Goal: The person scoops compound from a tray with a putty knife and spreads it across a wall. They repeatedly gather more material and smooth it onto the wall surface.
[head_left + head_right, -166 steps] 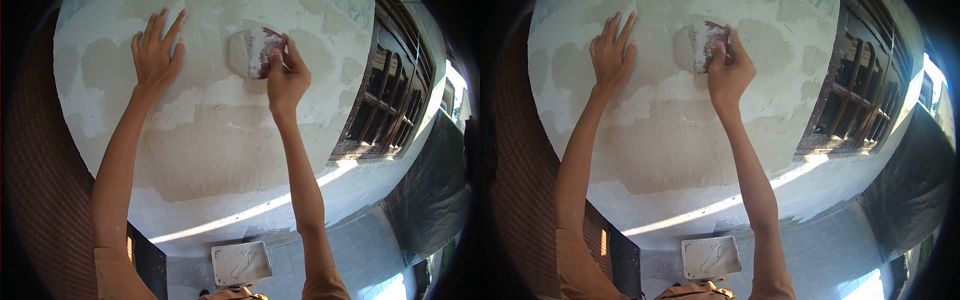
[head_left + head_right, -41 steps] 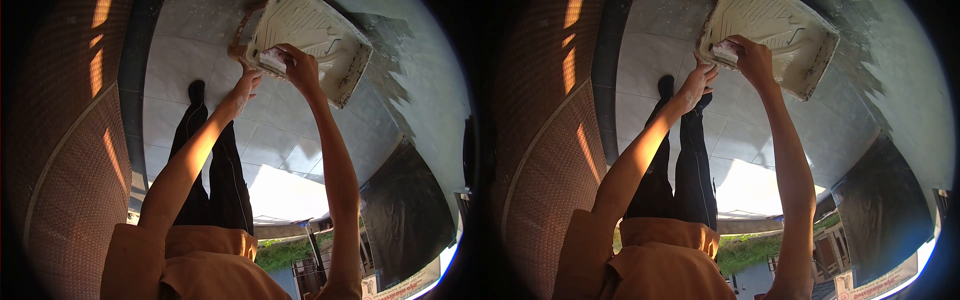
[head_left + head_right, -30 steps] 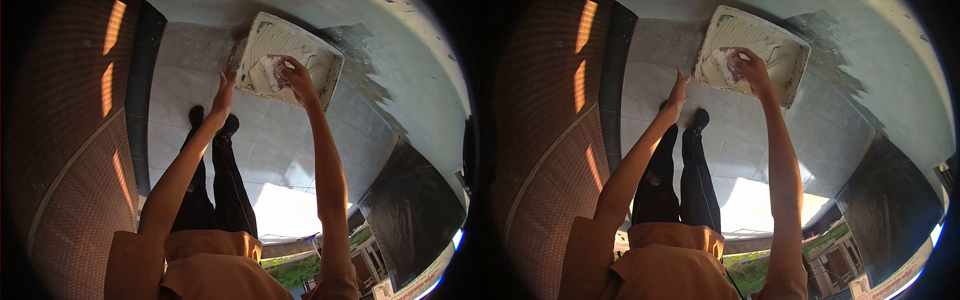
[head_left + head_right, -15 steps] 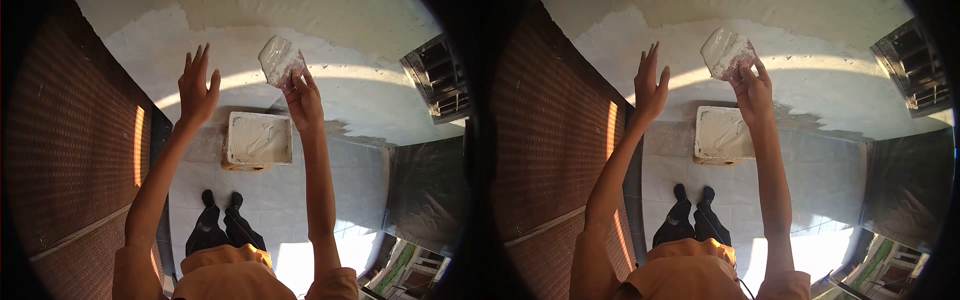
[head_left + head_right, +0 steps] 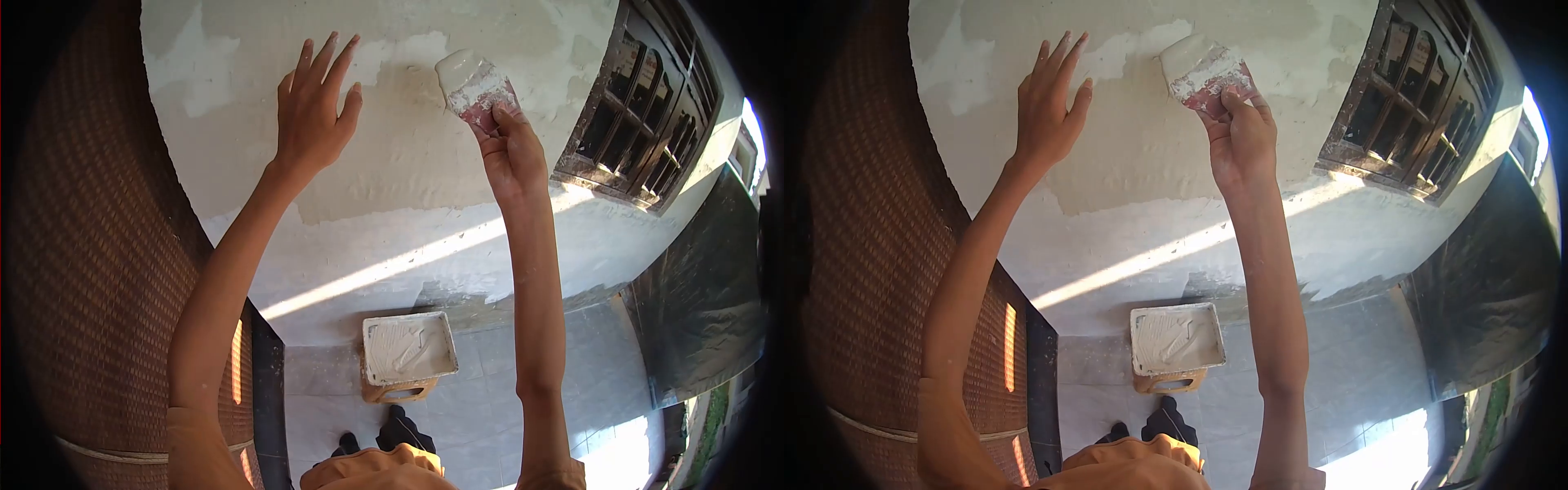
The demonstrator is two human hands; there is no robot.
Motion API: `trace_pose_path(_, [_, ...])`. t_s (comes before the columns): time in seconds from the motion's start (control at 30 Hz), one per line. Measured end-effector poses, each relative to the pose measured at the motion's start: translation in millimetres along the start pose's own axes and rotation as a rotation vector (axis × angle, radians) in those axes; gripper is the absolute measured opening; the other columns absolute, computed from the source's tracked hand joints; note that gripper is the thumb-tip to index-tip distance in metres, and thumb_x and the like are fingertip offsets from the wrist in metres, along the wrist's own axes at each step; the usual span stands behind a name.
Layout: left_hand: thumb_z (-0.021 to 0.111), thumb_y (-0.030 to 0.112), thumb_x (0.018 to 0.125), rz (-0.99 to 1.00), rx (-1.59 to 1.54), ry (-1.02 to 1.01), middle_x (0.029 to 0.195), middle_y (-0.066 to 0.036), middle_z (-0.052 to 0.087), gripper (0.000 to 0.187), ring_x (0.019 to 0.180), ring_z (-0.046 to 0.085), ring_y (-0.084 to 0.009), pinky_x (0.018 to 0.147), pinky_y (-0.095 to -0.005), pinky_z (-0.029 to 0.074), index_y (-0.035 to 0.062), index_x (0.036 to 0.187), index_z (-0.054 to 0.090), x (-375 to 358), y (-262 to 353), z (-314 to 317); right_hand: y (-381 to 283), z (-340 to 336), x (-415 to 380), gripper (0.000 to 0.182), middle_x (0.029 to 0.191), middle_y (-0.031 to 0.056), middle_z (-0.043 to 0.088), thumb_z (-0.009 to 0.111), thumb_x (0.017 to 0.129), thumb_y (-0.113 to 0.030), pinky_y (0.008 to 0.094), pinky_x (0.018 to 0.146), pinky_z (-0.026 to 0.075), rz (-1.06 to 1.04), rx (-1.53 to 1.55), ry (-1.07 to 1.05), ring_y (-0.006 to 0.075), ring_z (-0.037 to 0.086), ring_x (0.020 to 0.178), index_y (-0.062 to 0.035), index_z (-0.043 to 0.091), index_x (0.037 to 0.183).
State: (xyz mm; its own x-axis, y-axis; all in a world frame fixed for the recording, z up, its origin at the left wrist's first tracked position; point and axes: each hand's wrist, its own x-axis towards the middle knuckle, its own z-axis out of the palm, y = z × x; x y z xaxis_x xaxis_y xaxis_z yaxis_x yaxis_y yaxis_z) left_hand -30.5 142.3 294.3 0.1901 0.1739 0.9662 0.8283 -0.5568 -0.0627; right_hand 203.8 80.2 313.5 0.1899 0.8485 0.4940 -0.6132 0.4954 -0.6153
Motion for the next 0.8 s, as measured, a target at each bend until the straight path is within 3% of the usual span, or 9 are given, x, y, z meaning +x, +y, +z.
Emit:
trace_pose_path(0.1, [0.052,0.020,0.094,0.025,0.032,0.051,0.153,-0.014,0.036,0.057,0.142,0.030,-0.0417,0.108,-0.0524,0.029,0.0172,0.149,0.037,33,-4,6,-17,10,28,0.031,0.123,0.0188,0.055,0.042,0.100,0.000,0.0415,0.104,0.050,-0.033,-0.049,0.057,0.0257,0.059,0.113,0.0091,0.043,0.129])
trace_pose_path(0.2, [0.053,0.021,0.093,0.025,0.079,0.090,0.152,-0.013,0.039,0.057,0.143,0.030,-0.0374,0.109,-0.0518,0.027,0.0180,0.148,0.039,61,-12,17,-30,12,54,0.029,0.120,0.0169,0.056,0.044,0.099,0.000,0.0404,0.100,0.053,-0.100,-0.060,0.099,0.0226,0.061,0.108,0.0089,0.045,0.128])
trace_pose_path(0.27, [0.052,0.021,0.093,0.024,0.094,0.121,0.152,-0.013,0.039,0.057,0.143,0.031,-0.0367,0.109,-0.0509,0.028,0.0176,0.149,0.038,78,-18,26,-36,12,74,0.027,0.098,0.0073,0.058,0.049,0.098,-0.001,0.0350,0.084,0.057,-0.172,-0.094,0.073,0.0147,0.061,0.083,0.0047,0.047,0.124])
trace_pose_path(0.5, [0.049,0.021,0.096,-0.010,0.191,0.137,0.154,-0.015,0.035,0.058,0.144,0.028,-0.0361,0.112,-0.0481,0.026,0.0141,0.151,0.033,114,-40,52,-29,20,137,0.027,0.095,0.0074,0.067,0.052,0.098,-0.002,0.0287,0.079,0.054,-0.443,-0.225,-0.016,0.0118,0.062,0.080,0.0088,0.055,0.122])
trace_pose_path(0.6, [0.048,0.020,0.096,-0.019,0.222,0.147,0.154,-0.015,0.034,0.058,0.144,0.028,-0.0346,0.113,-0.0480,0.024,0.0144,0.151,0.031,121,-45,57,-22,27,155,0.029,0.102,0.0117,0.070,0.053,0.096,0.000,0.0280,0.079,0.053,-0.728,-0.466,-0.074,0.0120,0.063,0.082,0.0054,0.058,0.124])
trace_pose_path(0.67, [0.048,0.020,0.096,-0.007,0.237,0.159,0.154,-0.015,0.034,0.058,0.144,0.028,-0.0342,0.113,-0.0477,0.023,0.0144,0.151,0.031,126,-50,59,-19,32,160,0.034,0.108,0.0164,0.070,0.056,0.091,0.005,0.0279,0.080,0.053,-1.067,-0.959,-0.058,0.0149,0.067,0.089,-0.0021,0.062,0.123])
trace_pose_path(0.7, [0.048,0.021,0.096,0.011,0.247,0.170,0.154,-0.015,0.035,0.058,0.144,0.028,-0.0337,0.114,-0.0475,0.023,0.0144,0.151,0.031,130,-53,61,-12,32,167,0.045,0.115,0.0179,0.067,0.056,0.085,0.011,0.0342,0.089,0.053,-1.207,-0.940,-0.138,0.0236,0.068,0.103,-0.0090,0.063,0.125])
trace_pose_path(0.73, [0.048,0.021,0.096,0.015,0.242,0.173,0.154,-0.015,0.035,0.058,0.144,0.028,-0.0337,0.114,-0.0475,0.023,0.0144,0.151,0.031,133,-56,64,-9,34,174,0.045,0.115,0.0179,0.067,0.056,0.085,0.011,0.0342,0.089,0.053,-1.212,-0.944,-0.133,0.0236,0.068,0.103,-0.0090,0.063,0.125])
trace_pose_path(0.8, [0.047,0.021,0.097,0.033,0.254,0.222,0.153,-0.014,0.036,0.057,0.144,0.028,-0.0328,0.113,-0.0471,0.023,0.0145,0.151,0.032,141,-61,66,-2,38,191,0.050,0.119,0.0169,0.066,0.054,0.082,0.015,0.0426,0.099,0.048,-1.555,-1.073,-0.268,0.0329,0.062,0.114,-0.0091,0.063,0.126])
